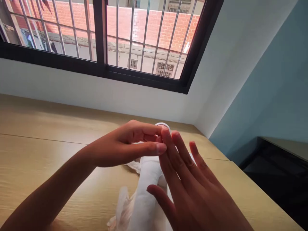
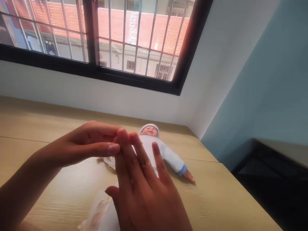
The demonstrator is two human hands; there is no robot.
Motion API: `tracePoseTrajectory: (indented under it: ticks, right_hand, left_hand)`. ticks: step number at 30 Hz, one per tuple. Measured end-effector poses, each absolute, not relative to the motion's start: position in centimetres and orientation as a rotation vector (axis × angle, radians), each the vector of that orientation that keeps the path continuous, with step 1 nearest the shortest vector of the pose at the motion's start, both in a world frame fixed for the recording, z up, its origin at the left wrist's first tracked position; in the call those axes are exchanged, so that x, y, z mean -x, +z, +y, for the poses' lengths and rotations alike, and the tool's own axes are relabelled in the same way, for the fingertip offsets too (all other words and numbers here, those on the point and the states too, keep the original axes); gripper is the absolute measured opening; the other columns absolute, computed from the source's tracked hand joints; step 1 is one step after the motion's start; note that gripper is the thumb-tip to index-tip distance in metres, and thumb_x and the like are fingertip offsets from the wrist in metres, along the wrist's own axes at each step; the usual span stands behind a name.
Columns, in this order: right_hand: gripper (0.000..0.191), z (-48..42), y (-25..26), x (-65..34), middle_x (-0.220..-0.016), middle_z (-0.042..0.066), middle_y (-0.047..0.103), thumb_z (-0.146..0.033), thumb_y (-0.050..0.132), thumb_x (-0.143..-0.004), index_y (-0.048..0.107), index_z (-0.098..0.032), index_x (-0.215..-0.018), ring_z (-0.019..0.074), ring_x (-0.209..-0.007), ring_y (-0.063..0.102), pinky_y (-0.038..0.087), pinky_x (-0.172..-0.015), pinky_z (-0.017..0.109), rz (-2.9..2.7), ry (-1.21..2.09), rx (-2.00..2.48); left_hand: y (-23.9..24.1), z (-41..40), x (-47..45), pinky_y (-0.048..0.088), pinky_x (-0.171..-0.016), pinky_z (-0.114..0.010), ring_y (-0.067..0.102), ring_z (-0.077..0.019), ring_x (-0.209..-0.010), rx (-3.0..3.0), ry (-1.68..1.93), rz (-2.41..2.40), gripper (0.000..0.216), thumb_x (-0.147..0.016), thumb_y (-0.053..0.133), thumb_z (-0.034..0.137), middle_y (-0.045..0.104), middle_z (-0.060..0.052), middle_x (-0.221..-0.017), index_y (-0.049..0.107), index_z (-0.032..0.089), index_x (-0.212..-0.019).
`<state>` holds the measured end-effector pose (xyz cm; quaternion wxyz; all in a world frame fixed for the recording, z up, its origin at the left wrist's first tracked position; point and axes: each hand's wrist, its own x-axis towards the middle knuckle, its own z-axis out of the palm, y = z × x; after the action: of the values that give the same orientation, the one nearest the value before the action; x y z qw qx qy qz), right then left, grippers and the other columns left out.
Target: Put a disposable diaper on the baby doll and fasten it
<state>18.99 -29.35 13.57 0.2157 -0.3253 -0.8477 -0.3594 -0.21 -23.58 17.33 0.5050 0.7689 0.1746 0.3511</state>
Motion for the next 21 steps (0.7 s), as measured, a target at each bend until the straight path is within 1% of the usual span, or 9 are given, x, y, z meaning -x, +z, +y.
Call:
tracePoseTrajectory:
  ticks: [3,6,9,14,18,21]
  right_hand:
    - [0.054,-30.1,13.6,-19.5,-0.148,0.013,0.040,-0.037,0.044,-0.096,0.041,-0.011,-0.143,0.0338,-0.140,0.032,0.042,-0.107,0.055,-2.341,-0.992,0.919]
    - [0.057,-31.0,13.2,-20.1,-0.142,0.013,0.048,-0.040,0.046,-0.094,0.040,-0.014,-0.145,0.0360,-0.133,0.044,0.049,-0.101,0.053,-2.351,-0.982,0.964]
    - [0.062,-31.7,13.2,-20.7,-0.136,0.013,0.055,-0.044,0.047,-0.093,0.034,-0.017,-0.149,0.0348,-0.125,0.053,0.053,-0.095,0.050,-2.403,-0.964,1.005]
    - [0.068,-32.6,13.6,-20.9,-0.132,0.013,0.059,-0.045,0.045,-0.094,0.025,-0.017,-0.152,0.0335,-0.119,0.058,0.057,-0.090,0.046,-2.416,-0.956,1.011]
    - [0.066,-32.8,13.8,-21.1,-0.131,0.011,0.060,-0.046,0.046,-0.094,0.029,-0.019,-0.151,0.0336,-0.118,0.059,0.059,-0.087,0.045,-2.422,-0.915,0.991]
    - [0.064,-33.0,13.7,-21.4,-0.130,0.012,0.061,-0.047,0.047,-0.093,0.034,-0.019,-0.149,0.0339,-0.114,0.061,0.060,-0.085,0.045,-2.429,-0.917,0.975]
  left_hand:
    - [17.4,-24.2,0.3,0.052,-0.065,-0.021,0.064,-0.0144,-0.075,-2.058,0.842,0.433,0.016,-0.092,0.056,0.025,0.067,-0.002,-0.080,0.070,0.019,-0.094]
    - [17.5,-25.0,0.6,0.051,-0.065,-0.021,0.064,-0.0138,-0.072,-2.213,0.803,0.423,0.017,-0.093,0.055,0.026,0.069,-0.003,-0.080,0.070,0.019,-0.096]
    - [17.7,-25.8,1.0,0.053,-0.073,-0.024,0.067,-0.0160,-0.080,-2.194,0.760,0.413,0.020,-0.094,0.053,0.024,0.072,-0.005,-0.085,0.069,0.019,-0.103]
    - [17.9,-26.1,1.1,0.053,-0.087,-0.034,0.068,-0.0229,-0.094,-1.915,0.660,0.315,0.030,-0.096,0.043,0.021,0.073,-0.008,-0.097,0.067,0.019,-0.113]
    - [17.9,-26.1,1.1,0.051,-0.092,-0.038,0.067,-0.0256,-0.100,-1.831,0.603,0.234,0.035,-0.096,0.038,0.020,0.073,-0.010,-0.102,0.067,0.018,-0.116]
    - [17.9,-26.3,1.0,0.052,-0.089,-0.037,0.068,-0.0251,-0.095,-1.790,0.599,0.220,0.034,-0.096,0.039,0.022,0.074,-0.010,-0.098,0.068,0.019,-0.114]
